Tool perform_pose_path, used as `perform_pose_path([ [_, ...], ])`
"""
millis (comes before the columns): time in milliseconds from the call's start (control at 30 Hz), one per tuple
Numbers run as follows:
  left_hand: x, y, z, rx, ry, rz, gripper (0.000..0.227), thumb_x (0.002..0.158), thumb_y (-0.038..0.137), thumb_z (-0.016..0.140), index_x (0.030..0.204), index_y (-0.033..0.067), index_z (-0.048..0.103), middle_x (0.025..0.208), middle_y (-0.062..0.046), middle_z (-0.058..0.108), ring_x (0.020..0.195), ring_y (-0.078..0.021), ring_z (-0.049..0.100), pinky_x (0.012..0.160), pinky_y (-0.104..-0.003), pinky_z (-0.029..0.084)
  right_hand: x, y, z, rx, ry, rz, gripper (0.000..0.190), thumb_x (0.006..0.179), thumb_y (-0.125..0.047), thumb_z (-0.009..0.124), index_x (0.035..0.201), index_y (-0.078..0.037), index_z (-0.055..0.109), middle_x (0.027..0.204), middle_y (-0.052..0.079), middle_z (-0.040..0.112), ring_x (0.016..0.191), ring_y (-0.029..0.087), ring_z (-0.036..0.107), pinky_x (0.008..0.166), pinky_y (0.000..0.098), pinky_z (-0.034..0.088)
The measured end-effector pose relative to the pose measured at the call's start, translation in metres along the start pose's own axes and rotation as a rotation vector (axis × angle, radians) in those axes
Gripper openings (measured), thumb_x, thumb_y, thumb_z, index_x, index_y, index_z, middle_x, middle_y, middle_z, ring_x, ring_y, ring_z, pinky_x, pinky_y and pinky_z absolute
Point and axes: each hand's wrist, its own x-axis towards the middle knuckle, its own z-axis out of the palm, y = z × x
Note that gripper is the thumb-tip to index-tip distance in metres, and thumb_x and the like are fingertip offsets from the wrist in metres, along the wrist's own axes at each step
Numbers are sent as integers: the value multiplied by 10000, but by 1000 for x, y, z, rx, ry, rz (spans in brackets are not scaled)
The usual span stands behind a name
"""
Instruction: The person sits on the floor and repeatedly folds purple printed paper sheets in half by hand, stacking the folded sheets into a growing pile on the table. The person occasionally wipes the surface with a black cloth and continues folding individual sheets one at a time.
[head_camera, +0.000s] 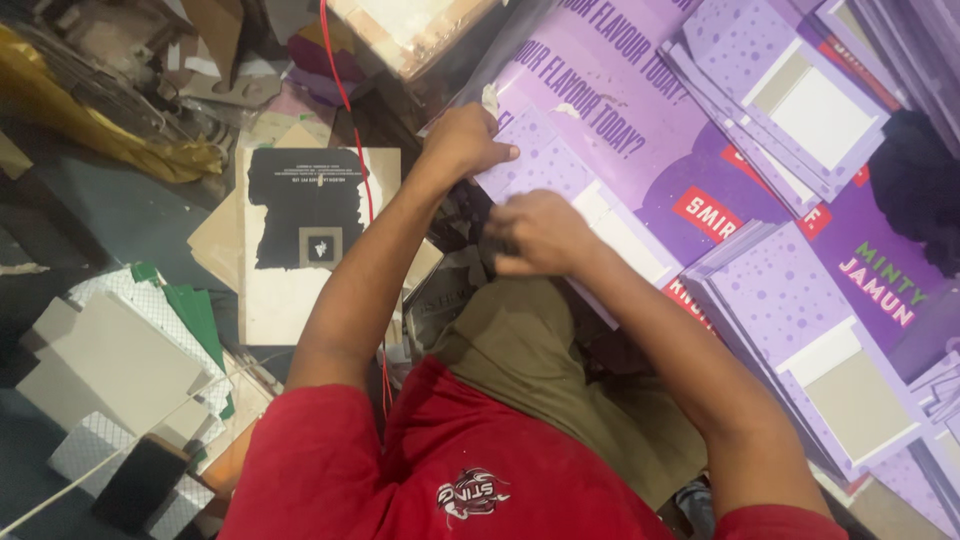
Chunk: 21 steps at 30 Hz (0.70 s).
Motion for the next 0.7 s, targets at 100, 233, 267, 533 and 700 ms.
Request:
perform_pose_path([
  [100, 5, -3, 2, 9, 12, 17, 384, 691, 420, 883, 814, 71, 781, 754, -153, 728, 722, -286, 719, 700, -414, 540, -5, -2, 2, 27, 59, -45, 299, 809, -278, 750, 1010, -57, 771, 904, 68, 687, 790, 276, 651, 698, 409, 540],
  [233, 9, -13, 6, -47, 21, 28, 389, 685, 415, 889, 797, 62, 772, 726, -164, 718, 679, -286, 720, 689, -406, 549, -11, -8, 3, -13, 238, 147, 254, 837, -172, 754, 1049, -31, 749, 989, 92, 697, 778, 275, 643, 679, 393, 535],
  [267, 8, -14, 9, -41, 29, 52, 388, 682, 416, 892, 796, 66, 770, 725, -163, 714, 676, -286, 715, 683, -407, 546, -14, -11, 4, -1, 272, 213, 259, 838, -163, 755, 1054, -20, 735, 1004, 113, 685, 792, 279, 649, 683, 393, 535],
  [533, 6, -13, 6, -38, 37, 99, 395, 696, 410, 899, 730, 48, 744, 679, -173, 690, 653, -303, 701, 668, -409, 533, -3, -13, 1, -37, 177, 317, 356, 826, -253, 752, 1099, -27, 718, 959, 100, 628, 860, 299, 657, 745, 421, 545],
  [700, 8, -12, 4, -127, 22, 41, 365, 679, 382, 880, 765, 62, 727, 676, -154, 691, 623, -285, 725, 644, -396, 562, 5, -2, -7, -56, 3, 177, 361, 789, -272, 716, 1072, -51, 749, 1011, 67, 648, 917, 270, 663, 722, 420, 537],
])
